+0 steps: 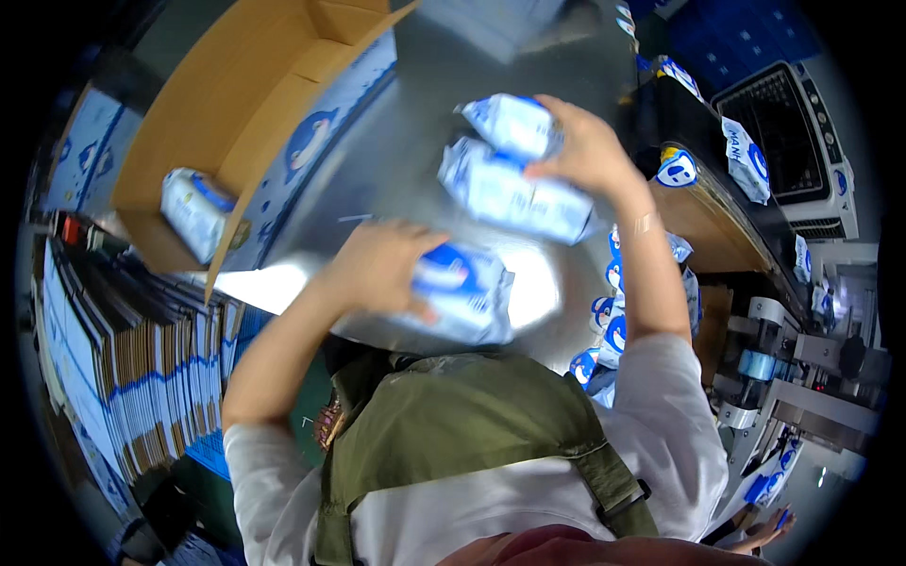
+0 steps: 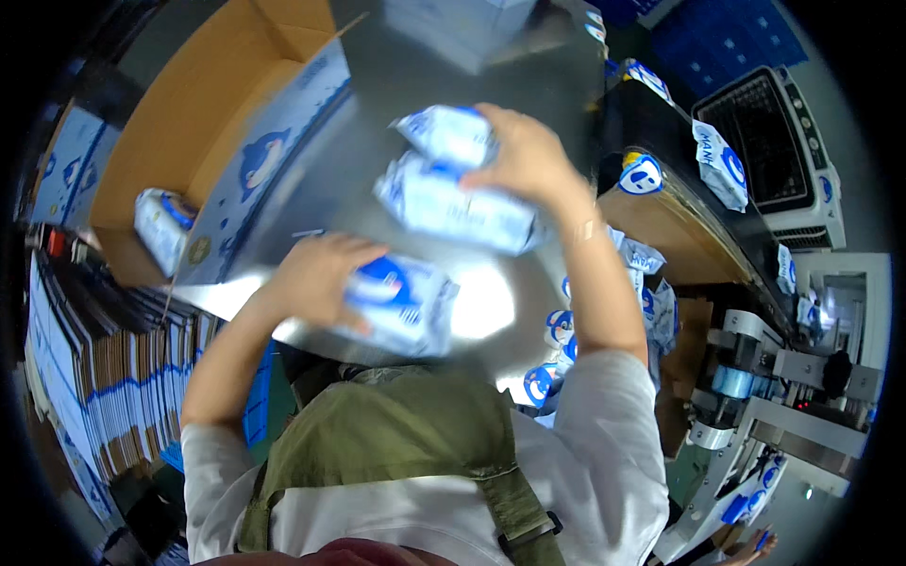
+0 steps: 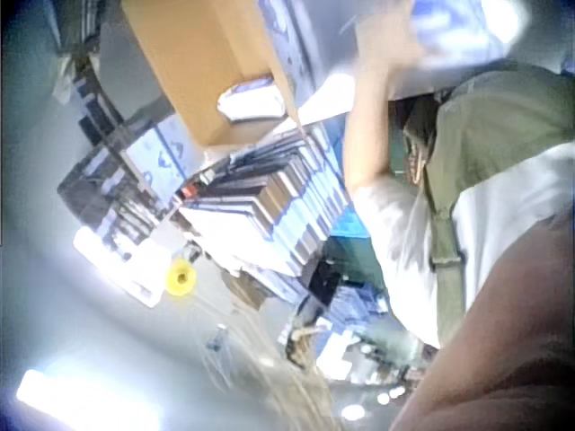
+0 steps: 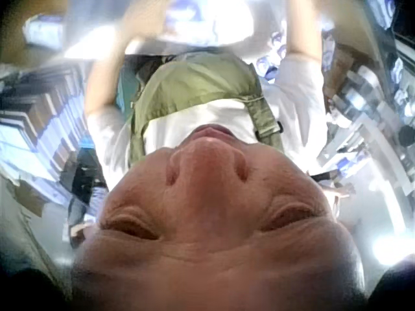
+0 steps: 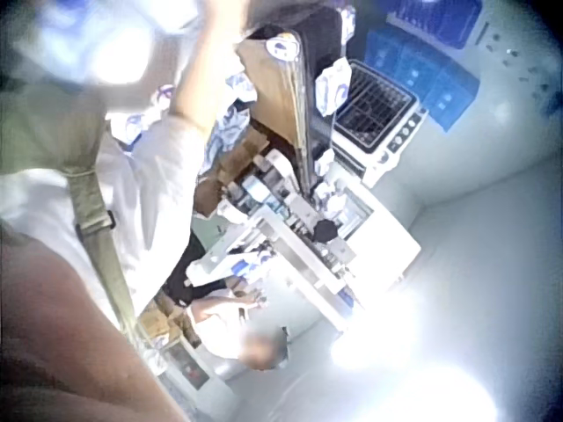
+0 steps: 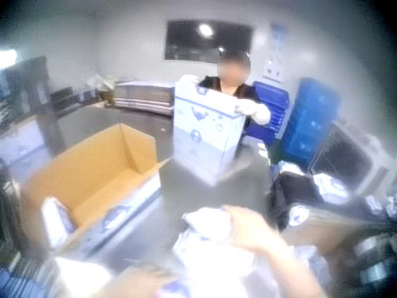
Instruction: The person picks up packs of wet wipes from a table and places them into cardboard boxes, سپس folds the boxes closed and stacks them on a blue crate.
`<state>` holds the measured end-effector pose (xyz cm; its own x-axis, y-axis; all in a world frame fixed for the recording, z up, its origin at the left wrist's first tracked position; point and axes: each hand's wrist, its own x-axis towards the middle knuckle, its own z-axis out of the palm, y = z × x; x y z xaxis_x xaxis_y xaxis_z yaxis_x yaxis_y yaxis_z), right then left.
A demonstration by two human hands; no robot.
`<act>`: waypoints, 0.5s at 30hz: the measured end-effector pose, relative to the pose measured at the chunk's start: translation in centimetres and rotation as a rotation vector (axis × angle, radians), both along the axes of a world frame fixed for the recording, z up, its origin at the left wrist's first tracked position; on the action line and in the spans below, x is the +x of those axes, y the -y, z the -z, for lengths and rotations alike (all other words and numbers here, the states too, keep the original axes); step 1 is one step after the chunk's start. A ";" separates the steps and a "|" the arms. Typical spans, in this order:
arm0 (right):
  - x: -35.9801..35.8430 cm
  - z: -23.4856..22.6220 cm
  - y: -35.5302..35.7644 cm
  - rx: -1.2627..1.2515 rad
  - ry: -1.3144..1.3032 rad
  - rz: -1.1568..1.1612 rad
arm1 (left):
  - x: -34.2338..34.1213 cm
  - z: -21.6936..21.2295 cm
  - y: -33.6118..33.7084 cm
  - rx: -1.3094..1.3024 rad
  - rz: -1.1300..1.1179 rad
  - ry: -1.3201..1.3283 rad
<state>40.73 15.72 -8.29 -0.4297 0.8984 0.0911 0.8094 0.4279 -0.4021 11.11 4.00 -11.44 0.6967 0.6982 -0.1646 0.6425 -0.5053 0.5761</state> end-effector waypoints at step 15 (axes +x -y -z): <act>-5.9 1.4 0.6 -0.181 0.201 0.000 | 5.7 1.5 2.1 0.627 0.013 0.486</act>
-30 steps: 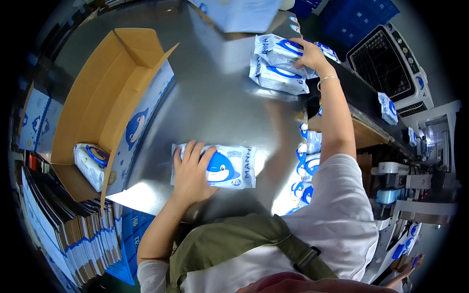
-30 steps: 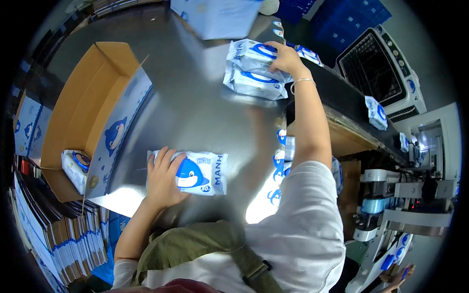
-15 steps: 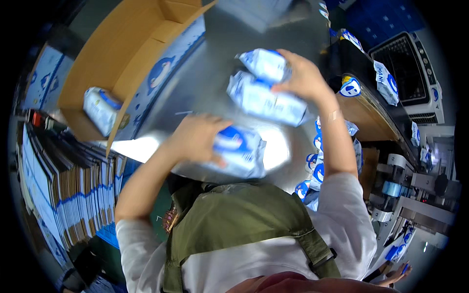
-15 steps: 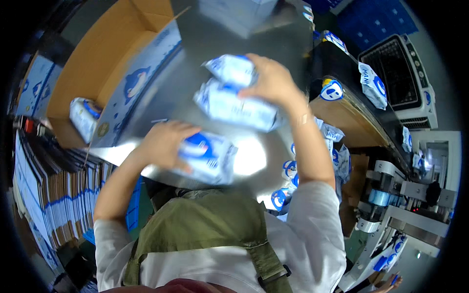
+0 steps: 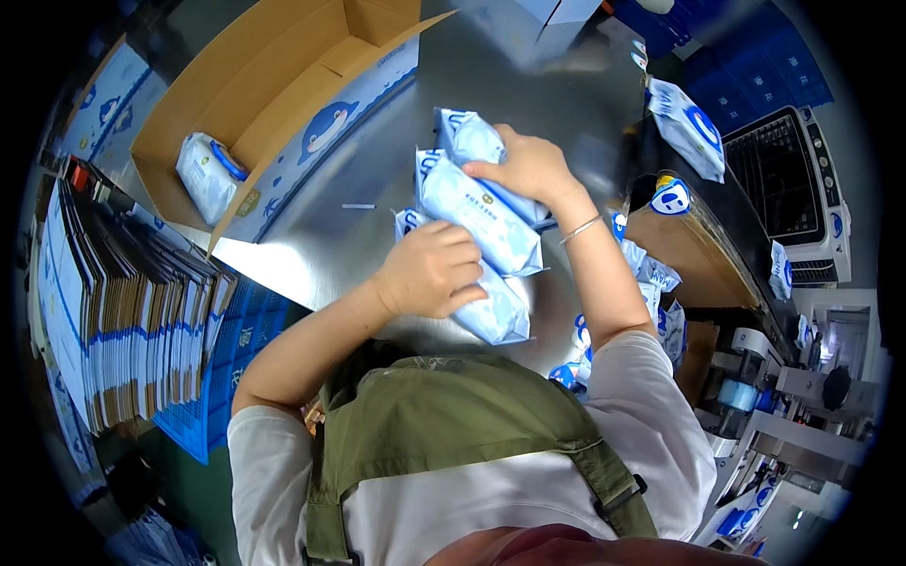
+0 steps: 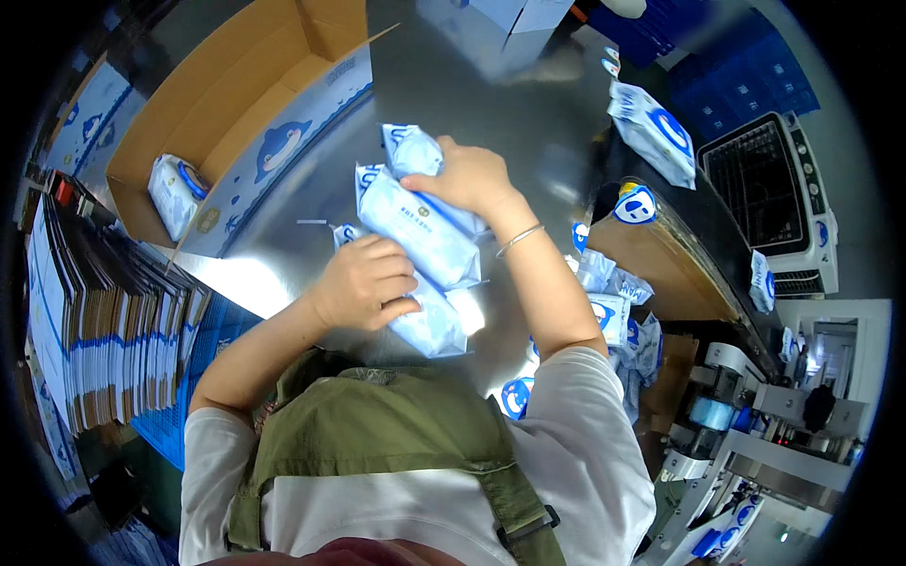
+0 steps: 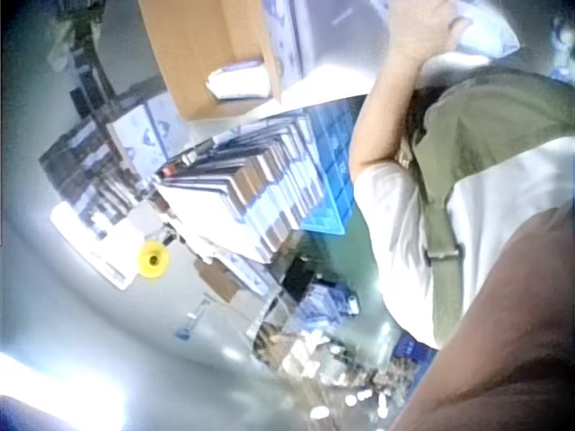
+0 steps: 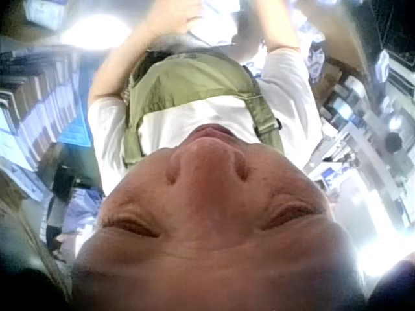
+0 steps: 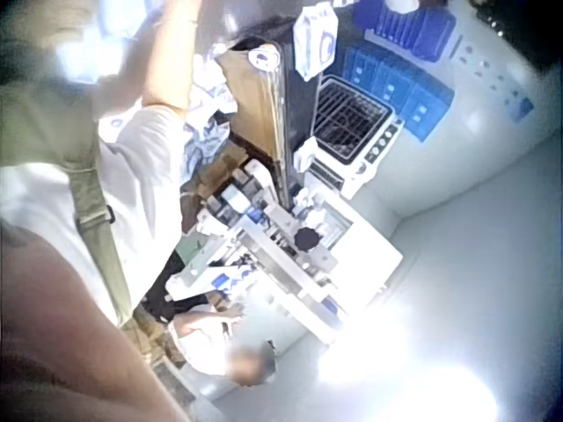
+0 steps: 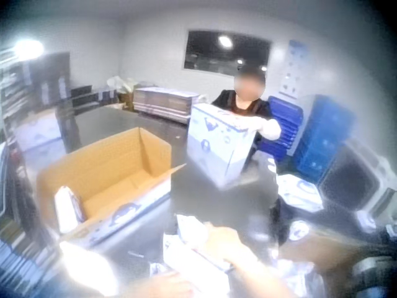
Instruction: The person picks up packs of wet wipes from a table and places them into cardboard boxes, سپس folds the boxes closed and stacks them on a blue crate.
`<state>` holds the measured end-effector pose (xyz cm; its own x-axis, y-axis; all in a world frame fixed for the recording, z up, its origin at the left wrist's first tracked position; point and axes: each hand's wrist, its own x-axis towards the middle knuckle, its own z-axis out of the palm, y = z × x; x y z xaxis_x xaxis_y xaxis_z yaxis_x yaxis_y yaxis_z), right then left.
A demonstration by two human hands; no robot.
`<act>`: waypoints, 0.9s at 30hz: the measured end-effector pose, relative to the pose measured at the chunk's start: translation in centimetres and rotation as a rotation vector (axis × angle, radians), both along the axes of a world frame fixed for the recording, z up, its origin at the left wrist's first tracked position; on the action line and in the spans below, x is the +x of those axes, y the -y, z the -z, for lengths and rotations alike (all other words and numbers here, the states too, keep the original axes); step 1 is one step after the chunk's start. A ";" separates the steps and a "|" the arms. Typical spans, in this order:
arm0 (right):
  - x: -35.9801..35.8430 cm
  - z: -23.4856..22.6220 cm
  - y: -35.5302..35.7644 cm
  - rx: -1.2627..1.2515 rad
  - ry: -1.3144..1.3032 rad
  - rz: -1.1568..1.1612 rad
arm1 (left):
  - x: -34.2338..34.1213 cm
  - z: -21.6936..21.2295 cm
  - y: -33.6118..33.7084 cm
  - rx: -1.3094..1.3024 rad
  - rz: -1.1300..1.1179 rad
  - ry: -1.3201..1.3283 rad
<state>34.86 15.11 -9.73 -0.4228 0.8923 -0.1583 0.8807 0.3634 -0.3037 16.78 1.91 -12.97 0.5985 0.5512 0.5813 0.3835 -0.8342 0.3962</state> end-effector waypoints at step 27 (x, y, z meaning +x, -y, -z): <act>9.0 6.9 -8.3 -0.913 -1.098 0.190 | 3.0 0.8 9.4 -1.548 -0.509 1.497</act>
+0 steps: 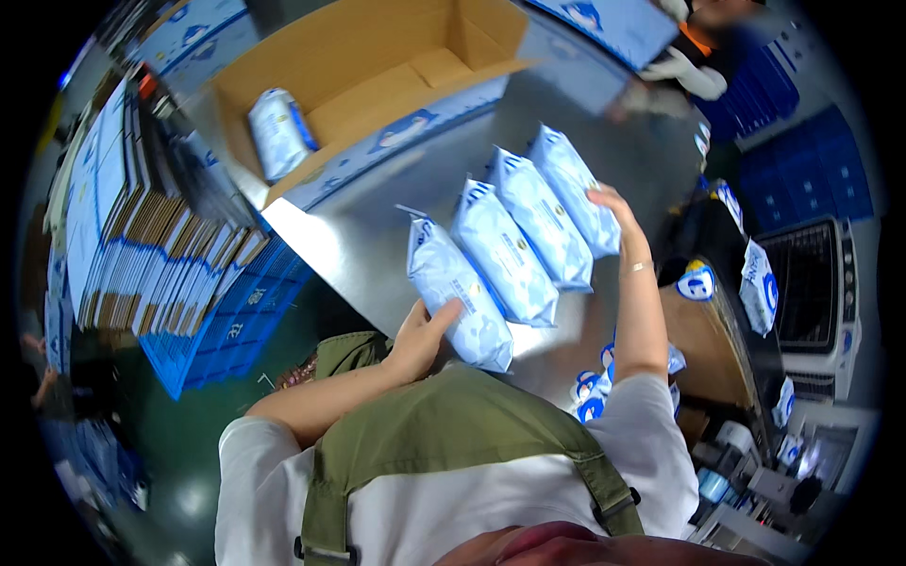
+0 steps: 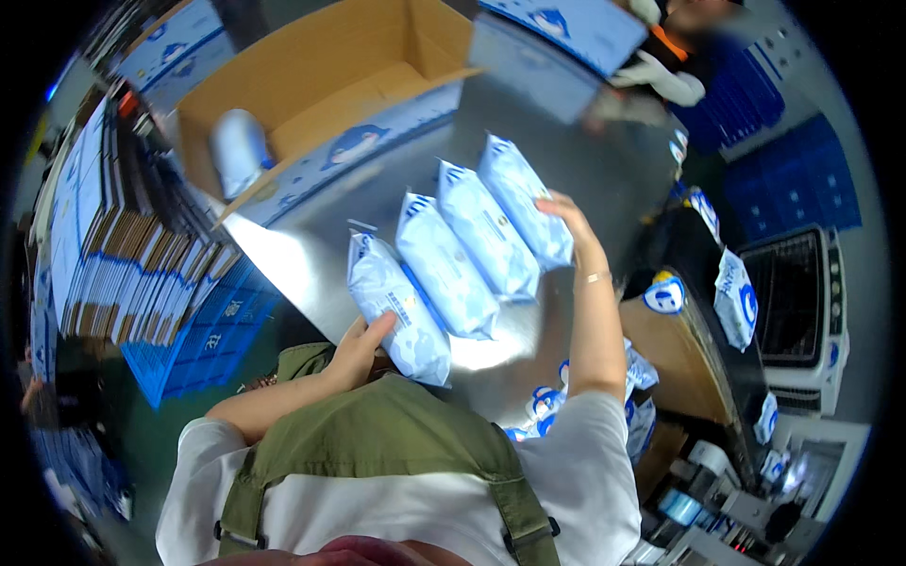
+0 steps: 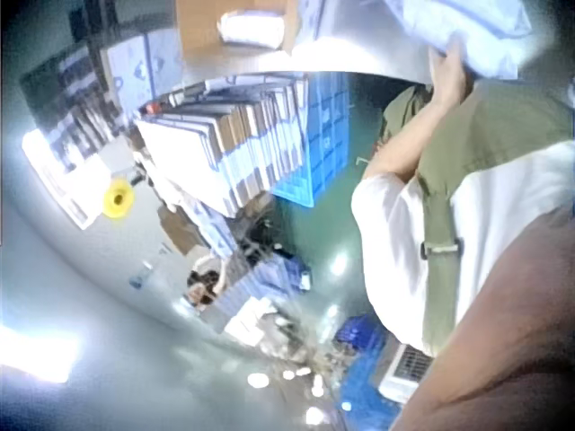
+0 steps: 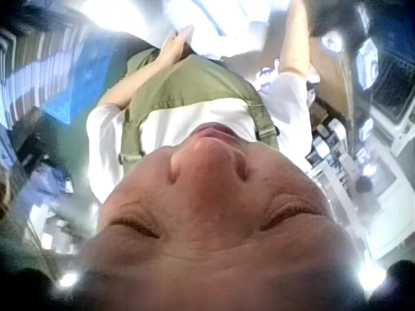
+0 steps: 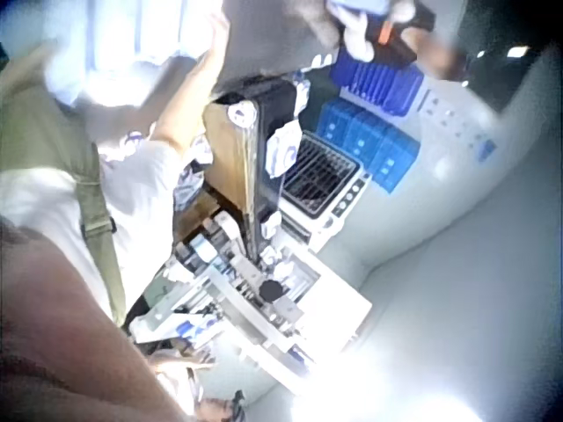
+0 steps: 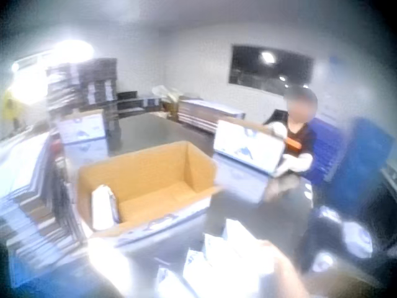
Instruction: The person picks up packs of wet wipes from a table and places them into cardboard boxes, سپس folds the boxes closed and stacks them on a blue crate.
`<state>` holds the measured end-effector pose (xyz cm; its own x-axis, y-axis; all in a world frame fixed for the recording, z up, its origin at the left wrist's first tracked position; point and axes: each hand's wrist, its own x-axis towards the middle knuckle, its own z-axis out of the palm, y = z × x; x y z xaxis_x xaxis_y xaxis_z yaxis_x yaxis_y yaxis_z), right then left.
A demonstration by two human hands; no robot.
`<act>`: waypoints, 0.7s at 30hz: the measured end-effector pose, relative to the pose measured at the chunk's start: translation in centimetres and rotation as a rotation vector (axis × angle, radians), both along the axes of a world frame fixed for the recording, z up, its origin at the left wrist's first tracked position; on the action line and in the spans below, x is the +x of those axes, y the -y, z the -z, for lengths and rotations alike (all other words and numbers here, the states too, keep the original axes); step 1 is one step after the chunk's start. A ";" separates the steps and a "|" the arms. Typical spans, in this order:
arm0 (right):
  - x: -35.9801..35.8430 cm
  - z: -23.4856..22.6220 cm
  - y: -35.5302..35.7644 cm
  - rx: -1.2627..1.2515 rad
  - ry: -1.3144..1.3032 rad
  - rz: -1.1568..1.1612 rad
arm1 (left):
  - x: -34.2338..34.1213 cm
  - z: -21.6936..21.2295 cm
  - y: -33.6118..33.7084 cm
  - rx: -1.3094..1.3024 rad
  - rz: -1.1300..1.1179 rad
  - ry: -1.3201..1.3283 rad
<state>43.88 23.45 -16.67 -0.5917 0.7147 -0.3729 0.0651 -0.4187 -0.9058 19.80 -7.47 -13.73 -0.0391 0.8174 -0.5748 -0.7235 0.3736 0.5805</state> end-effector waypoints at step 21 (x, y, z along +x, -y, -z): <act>-22.9 -18.3 -8.0 0.777 -0.263 0.092 | -24.5 -12.1 -11.9 0.374 -0.095 -1.425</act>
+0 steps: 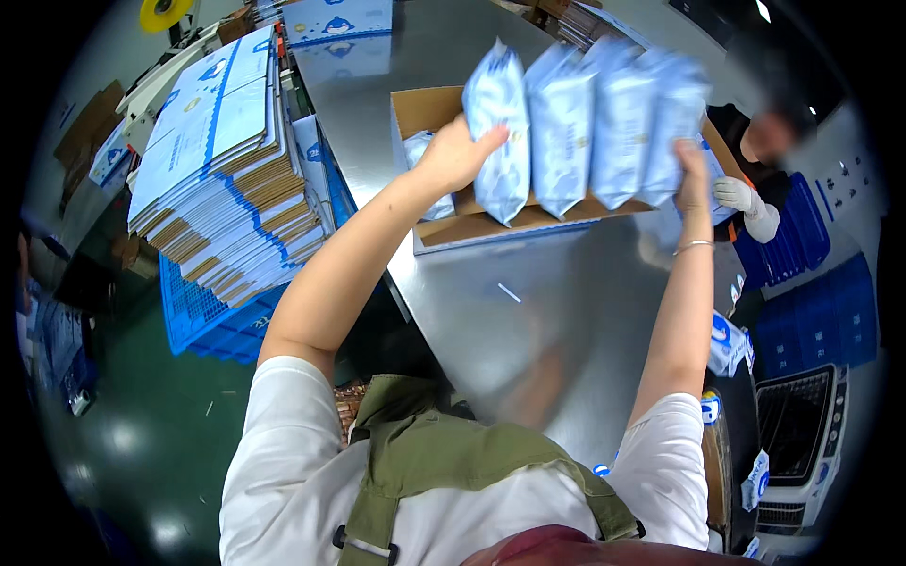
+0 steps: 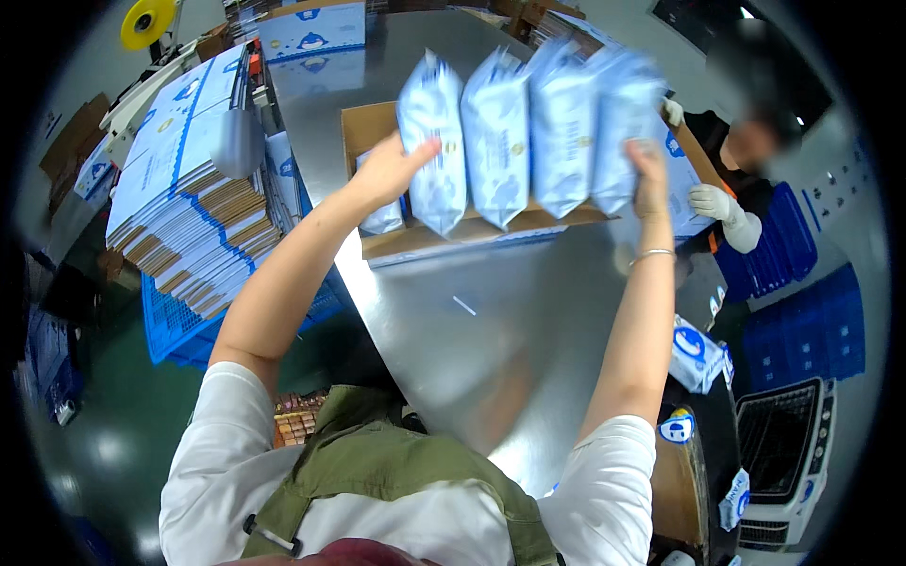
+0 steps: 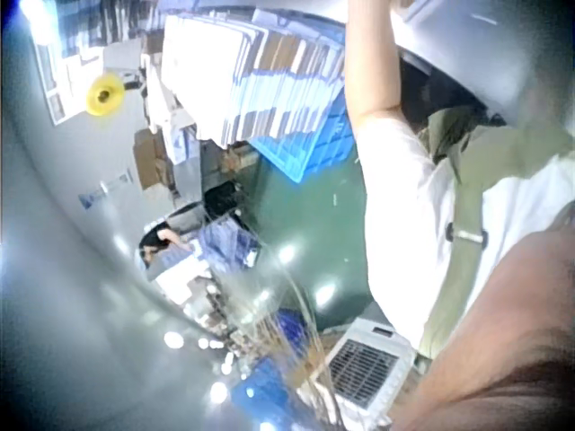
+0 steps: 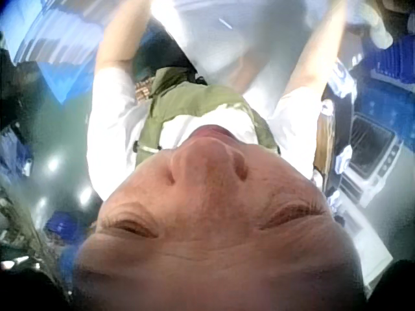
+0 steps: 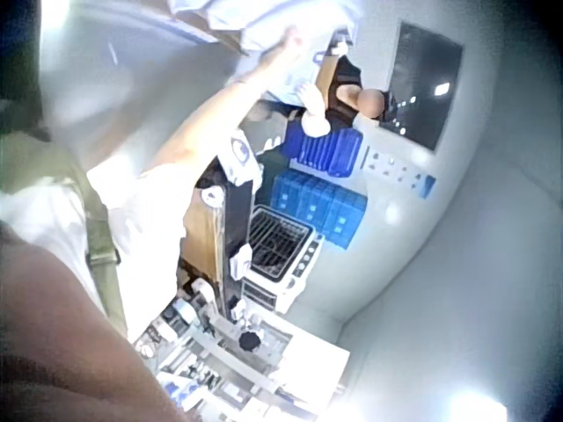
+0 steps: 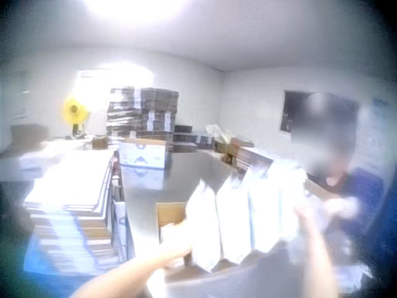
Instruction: The person picks up packs of wet wipes from a table and places them into cardboard boxes, سپس folds the boxes closed and stacks them on a blue crate.
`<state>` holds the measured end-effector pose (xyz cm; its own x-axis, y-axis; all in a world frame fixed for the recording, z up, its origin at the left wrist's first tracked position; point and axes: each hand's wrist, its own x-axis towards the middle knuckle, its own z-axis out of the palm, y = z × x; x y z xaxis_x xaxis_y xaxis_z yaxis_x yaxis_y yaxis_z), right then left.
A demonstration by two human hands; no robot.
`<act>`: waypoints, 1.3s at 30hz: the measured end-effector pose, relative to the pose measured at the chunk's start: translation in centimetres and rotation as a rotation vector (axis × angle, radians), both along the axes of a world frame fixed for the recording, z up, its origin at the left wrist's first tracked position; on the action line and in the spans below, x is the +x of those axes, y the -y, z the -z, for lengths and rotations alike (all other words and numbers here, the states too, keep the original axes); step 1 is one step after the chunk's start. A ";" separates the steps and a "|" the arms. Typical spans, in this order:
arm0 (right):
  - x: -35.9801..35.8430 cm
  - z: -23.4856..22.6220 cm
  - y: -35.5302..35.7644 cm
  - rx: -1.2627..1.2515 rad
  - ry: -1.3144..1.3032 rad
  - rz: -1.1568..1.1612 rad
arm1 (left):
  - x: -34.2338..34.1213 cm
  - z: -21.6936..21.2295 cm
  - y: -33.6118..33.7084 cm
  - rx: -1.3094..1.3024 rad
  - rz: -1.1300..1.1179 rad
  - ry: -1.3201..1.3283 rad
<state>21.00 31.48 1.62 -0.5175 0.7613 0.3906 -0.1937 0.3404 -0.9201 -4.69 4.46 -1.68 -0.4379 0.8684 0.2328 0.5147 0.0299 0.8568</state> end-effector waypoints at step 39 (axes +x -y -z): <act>-17.1 17.0 14.9 0.476 0.363 0.033 | -35.7 -2.6 32.1 -0.661 -1.219 0.059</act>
<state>3.95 16.62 -15.40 -0.6608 0.5640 0.4952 0.1220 0.7317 -0.6706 -40.43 -27.61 0.91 -0.9858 -0.1241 -0.1130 -0.1653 0.8336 0.5270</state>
